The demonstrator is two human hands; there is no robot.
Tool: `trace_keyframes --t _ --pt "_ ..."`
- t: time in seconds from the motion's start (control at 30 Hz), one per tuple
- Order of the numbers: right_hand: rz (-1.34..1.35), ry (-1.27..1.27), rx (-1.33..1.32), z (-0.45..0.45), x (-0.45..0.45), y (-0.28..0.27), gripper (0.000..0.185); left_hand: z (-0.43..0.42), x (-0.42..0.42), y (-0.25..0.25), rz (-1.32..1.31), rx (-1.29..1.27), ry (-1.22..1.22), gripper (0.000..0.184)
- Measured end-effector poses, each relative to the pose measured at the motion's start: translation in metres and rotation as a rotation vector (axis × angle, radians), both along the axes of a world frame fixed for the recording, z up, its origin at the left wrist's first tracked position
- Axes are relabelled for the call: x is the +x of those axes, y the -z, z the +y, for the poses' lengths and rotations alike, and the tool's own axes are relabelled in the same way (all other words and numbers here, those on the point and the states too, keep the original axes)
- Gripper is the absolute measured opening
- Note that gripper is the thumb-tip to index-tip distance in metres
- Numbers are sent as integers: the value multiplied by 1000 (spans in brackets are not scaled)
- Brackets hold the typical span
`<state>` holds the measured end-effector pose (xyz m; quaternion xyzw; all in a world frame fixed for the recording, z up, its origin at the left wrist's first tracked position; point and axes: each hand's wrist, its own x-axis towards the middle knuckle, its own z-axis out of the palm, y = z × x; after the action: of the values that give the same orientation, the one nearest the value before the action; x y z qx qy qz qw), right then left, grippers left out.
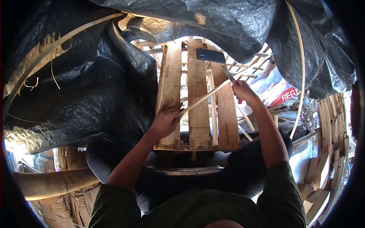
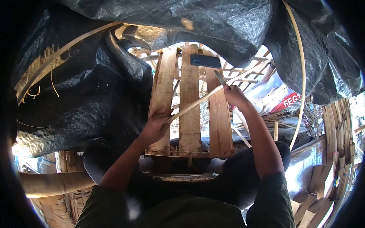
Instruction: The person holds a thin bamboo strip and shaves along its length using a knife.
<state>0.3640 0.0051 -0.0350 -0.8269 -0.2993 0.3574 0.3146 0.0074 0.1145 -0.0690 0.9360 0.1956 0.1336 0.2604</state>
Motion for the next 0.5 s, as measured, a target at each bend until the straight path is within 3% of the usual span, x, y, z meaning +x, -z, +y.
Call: trace_keyframes --t 0.07,0.13,0.17,0.2,0.23,0.33,0.4,0.5 --pt "69 14 -3 2 0 2 41 1 3 -1 -52 -2 -5 28" --pt "-129 -45 -174 7 -10 14 45 1 4 -2 -56 24 15 27" --pt "-161 -23 -165 7 -35 8 38 2 3 -3 -61 53 30 27" --pt "-115 -193 -194 8 -58 4 34 3 3 -2 -64 50 26 27" --pt "14 -201 -181 6 -86 -4 34 2 2 -2 -61 31 31 26" --pt "-245 -392 -19 5 -100 38 36 7 3 1 -96 52 40 24" --pt "86 -332 -257 10 -78 -20 37 6 3 1 -113 67 59 23" --pt "-140 -2 -119 12 -28 9 37 3 2 0 -118 -20 0 23"
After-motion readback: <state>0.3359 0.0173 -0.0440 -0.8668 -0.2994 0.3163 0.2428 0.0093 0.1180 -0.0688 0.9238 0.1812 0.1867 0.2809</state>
